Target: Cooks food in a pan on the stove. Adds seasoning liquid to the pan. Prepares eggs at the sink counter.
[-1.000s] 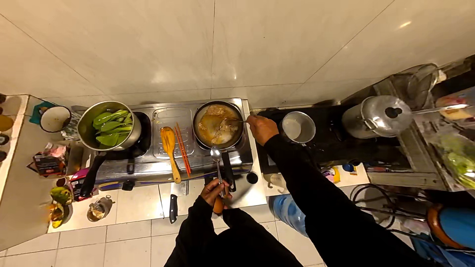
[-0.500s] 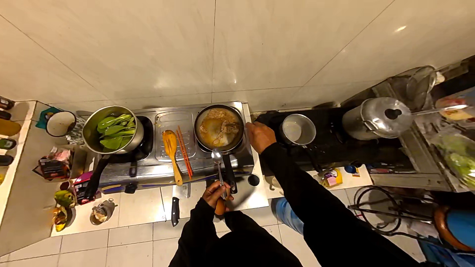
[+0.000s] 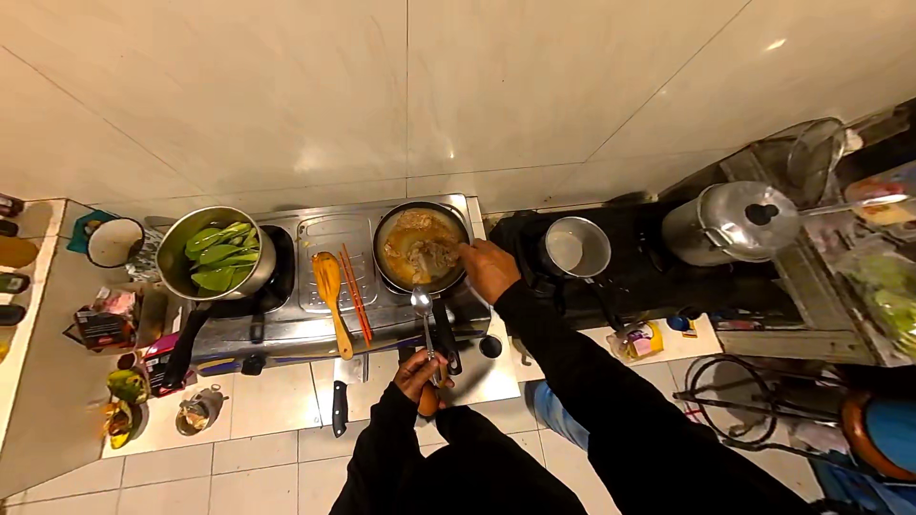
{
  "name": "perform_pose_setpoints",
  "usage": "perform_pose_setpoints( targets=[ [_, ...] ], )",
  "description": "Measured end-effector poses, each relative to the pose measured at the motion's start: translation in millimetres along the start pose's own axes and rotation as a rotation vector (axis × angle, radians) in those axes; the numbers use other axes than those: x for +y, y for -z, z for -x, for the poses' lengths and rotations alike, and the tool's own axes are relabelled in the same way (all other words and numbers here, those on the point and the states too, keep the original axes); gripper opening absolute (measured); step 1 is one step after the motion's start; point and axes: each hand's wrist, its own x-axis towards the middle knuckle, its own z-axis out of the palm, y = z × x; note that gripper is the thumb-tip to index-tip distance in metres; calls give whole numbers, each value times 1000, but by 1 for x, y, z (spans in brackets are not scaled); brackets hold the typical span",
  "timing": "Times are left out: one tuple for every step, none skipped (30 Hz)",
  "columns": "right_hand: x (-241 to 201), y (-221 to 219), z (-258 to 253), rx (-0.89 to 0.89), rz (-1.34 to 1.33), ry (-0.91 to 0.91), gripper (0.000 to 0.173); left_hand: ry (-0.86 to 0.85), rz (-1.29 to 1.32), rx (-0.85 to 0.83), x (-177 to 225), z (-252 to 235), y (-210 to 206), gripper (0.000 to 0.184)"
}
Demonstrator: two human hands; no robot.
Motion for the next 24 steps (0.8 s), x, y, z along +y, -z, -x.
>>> perform_pose_setpoints(
  targets=[
    [3,4,2,-6,9,-36,26,0,2,2,0,1,1,22],
    [5,6,2,-16,19,-77,27,1,5,8,2,1,1,22],
    [7,7,1,-32,27,-121,27,7,8,11,3,1,0,22],
    [10,5,-2,-41,37,-158,28,14,11,7,2,2,0,22],
    [14,3,-8,-36,51,-185,29,15,11,4,1,1,0,22],
    [17,3,-18,-33,64,-197,30,15,8,6,1,0,0,23],
    [20,4,-25,-42,76,-207,31,12,8,10,1,0,0,23],
    [21,6,-31,-49,84,-213,32,11,11,17,1,0,-1,23],
    [22,8,-34,-39,84,-210,32,11,14,20,2,0,-1,23],
    [22,11,-35,-25,80,-208,32,12,14,19,3,0,-1,22],
    [21,12,-34,-13,82,-206,32,11,17,17,3,0,0,22],
    [21,13,-31,-11,86,-204,31,12,14,11,1,1,0,22],
    [20,12,-28,-12,86,-205,31,9,15,11,0,1,0,22],
    [16,10,-25,7,78,-190,30,1,13,13,0,1,0,22],
    [10,9,-22,33,58,-155,29,-2,17,18,0,0,0,23],
    [1,8,-19,34,37,-111,28,-1,23,22,-1,0,0,23],
    [-7,5,-16,18,17,-72,29,7,25,23,-2,1,0,24],
    [-12,0,-14,7,3,-40,30,15,23,22,-1,1,0,24],
    [-13,-5,-14,-6,0,-25,31,22,22,24,-1,1,-1,24],
    [-11,-7,-15,-15,9,-31,32,24,21,25,-1,1,-1,24],
    [-9,-5,-16,-27,23,-55,33,22,18,21,-1,1,0,24],
    [-7,-3,-18,-34,38,-81,34,23,14,24,-1,1,0,24],
    [-7,0,-18,-29,50,-95,32,27,13,30,0,2,0,24],
    [-8,3,-17,-30,56,-101,32,28,14,31,1,2,-1,23]
  ],
)
